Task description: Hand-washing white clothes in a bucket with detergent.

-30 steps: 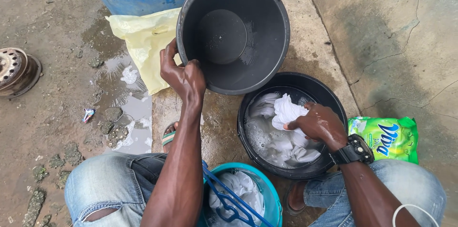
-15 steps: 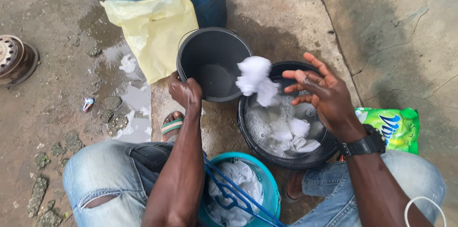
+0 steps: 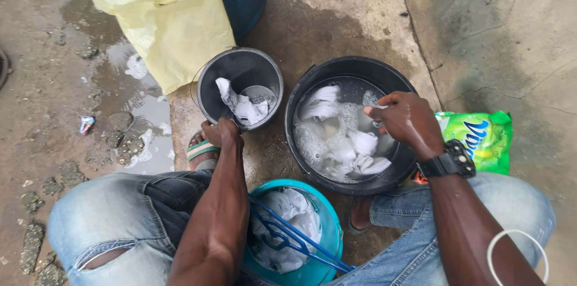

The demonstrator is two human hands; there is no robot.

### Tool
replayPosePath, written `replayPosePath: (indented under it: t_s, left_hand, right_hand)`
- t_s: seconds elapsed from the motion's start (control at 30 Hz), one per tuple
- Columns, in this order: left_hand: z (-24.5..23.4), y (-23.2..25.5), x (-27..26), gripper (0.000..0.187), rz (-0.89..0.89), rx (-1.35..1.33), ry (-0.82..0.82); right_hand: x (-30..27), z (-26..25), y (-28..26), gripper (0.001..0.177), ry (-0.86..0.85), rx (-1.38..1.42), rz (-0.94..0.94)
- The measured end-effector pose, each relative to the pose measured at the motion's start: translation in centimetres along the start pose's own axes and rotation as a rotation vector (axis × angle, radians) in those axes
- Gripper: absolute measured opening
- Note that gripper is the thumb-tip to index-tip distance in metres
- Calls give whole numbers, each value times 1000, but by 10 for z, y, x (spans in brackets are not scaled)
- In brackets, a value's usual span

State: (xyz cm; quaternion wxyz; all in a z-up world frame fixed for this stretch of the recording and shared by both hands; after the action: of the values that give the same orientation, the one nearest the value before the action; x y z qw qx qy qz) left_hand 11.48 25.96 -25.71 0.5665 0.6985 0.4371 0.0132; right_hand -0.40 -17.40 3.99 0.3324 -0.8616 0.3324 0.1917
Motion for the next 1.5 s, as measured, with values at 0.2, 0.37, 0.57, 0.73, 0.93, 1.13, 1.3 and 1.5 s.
replayPosePath:
  t_s: [0.2, 0.37, 0.57, 0.73, 0.93, 1.13, 1.3, 1.5]
  left_hand:
    - [8, 51, -55, 66, -42, -127, -180]
    - [-7, 66, -46, 71, -19, 119, -63]
    - [-7, 134, -80, 42, 515, 68, -31]
    - [26, 182, -177, 6, 616, -55, -524]
    - [89, 146, -256, 26, 430, 97, -1117]
    - [95, 65, -330, 68, -101, 397, -1522]
    - [94, 42, -378, 87, -781, -251, -1541]
    - [193, -73, -282, 70, -1074, -568, -1474]
  right_hand:
    - [68, 43, 48, 36, -32, 32, 34]
    - [116, 119, 95, 39, -109, -331, 41]
    - [109, 199, 112, 60, -380, -686, -17]
    - [104, 145, 83, 61, -330, -372, -46]
    - [13, 19, -6, 53, -156, -68, -296]
    - [-17, -9, -25, 47, -48, 447, -565]
    - [2, 62, 5, 47, 107, 194, -209]
    - [-54, 70, -14, 38, 50, 32, -362]
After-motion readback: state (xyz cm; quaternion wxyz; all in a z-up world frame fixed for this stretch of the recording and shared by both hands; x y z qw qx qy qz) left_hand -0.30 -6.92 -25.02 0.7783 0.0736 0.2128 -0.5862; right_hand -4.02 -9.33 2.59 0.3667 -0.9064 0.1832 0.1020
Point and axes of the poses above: each hand's wrist, its own x-axis towards the middle knuckle, its own z-axis out of the palm, y = z × x, the point moved 9 cm from there along x, towards the middle knuckle, and after that the axes turned 9 degrees about -y, right-handed, at the moved point
